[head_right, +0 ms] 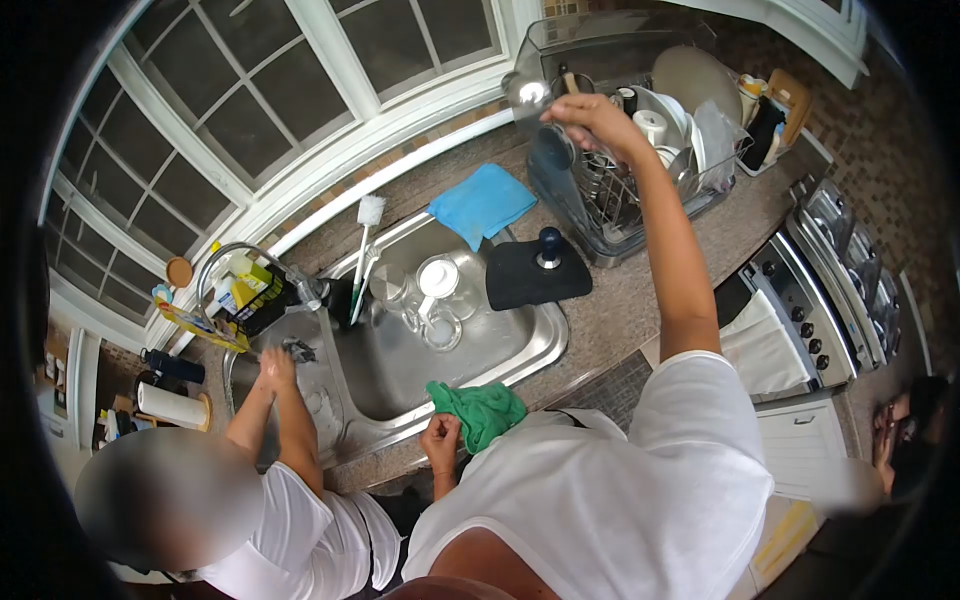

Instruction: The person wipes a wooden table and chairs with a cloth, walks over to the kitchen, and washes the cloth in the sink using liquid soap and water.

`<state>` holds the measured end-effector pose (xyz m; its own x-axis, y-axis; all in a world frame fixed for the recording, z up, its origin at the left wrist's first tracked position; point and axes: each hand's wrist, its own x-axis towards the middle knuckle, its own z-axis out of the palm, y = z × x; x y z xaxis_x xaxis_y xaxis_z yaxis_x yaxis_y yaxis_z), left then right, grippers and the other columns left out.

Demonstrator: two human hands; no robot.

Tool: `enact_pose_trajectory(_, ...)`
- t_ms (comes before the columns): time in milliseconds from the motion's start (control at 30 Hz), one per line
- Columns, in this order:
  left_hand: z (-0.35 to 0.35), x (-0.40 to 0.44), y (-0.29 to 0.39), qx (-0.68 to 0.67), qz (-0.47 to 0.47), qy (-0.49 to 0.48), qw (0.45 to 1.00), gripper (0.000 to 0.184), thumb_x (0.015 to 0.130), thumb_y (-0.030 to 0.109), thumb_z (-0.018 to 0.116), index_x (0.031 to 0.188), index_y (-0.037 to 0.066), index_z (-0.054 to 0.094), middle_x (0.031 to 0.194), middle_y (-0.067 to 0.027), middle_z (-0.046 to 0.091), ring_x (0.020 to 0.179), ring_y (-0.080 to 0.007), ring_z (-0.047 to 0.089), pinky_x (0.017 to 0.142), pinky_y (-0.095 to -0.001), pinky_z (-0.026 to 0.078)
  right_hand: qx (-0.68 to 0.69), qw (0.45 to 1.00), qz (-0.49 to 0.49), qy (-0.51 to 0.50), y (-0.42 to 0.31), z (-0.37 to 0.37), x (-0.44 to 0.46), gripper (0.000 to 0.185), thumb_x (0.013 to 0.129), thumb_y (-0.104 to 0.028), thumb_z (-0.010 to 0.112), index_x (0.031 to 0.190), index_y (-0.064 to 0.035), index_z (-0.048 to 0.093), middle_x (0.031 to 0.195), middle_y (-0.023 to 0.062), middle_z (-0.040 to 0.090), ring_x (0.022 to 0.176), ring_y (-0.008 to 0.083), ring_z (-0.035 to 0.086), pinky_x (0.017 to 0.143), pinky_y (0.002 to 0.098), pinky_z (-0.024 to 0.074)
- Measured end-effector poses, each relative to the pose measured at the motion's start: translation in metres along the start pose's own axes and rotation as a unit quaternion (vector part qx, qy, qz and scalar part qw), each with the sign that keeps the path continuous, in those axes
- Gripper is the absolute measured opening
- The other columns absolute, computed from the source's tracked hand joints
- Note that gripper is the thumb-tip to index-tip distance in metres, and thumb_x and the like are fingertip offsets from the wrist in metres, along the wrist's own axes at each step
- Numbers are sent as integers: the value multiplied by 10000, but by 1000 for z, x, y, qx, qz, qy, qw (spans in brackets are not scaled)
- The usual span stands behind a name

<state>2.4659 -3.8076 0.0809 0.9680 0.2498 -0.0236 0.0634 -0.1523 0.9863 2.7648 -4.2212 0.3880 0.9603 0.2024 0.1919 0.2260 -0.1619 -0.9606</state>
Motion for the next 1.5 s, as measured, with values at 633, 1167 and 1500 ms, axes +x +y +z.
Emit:
enact_pose_trajectory(633, 1, -2, 16, 51, 27, 10, 998, 98, 810, 61, 700, 768, 7, 630, 585, 15, 557, 520, -40, 494, 479, -204, 409, 76, 923, 183, -328, 53, 96, 1, 263, 935, -185, 504, 1079, 13, 599, 552, 8, 498, 404, 63, 473, 328, 190, 337)
enact_pose_trajectory(1167, 1, -1, 10, 7, 9, 4, 1000, 91, 807, 53, 701, 776, -3, 637, 608, 18, 555, 529, -34, 492, 481, -193, 420, 38, 925, 192, -326, 56, 102, 7, 301, 921, -206, 536, 1100, 25, 609, 594, 23, 551, 376, 66, 475, 313, 183, 339)
enact_pose_trajectory(1500, 2, -1, 13, 4, 14, 8, 1000, 102, 804, 65, 708, 766, 5, 635, 601, 23, 552, 520, -38, 495, 476, -193, 417, 29, 935, 175, -308, 40, 87, 11, 302, 917, -207, 542, 1113, 12, 611, 686, 18, 586, 399, 61, 511, 319, 164, 353)
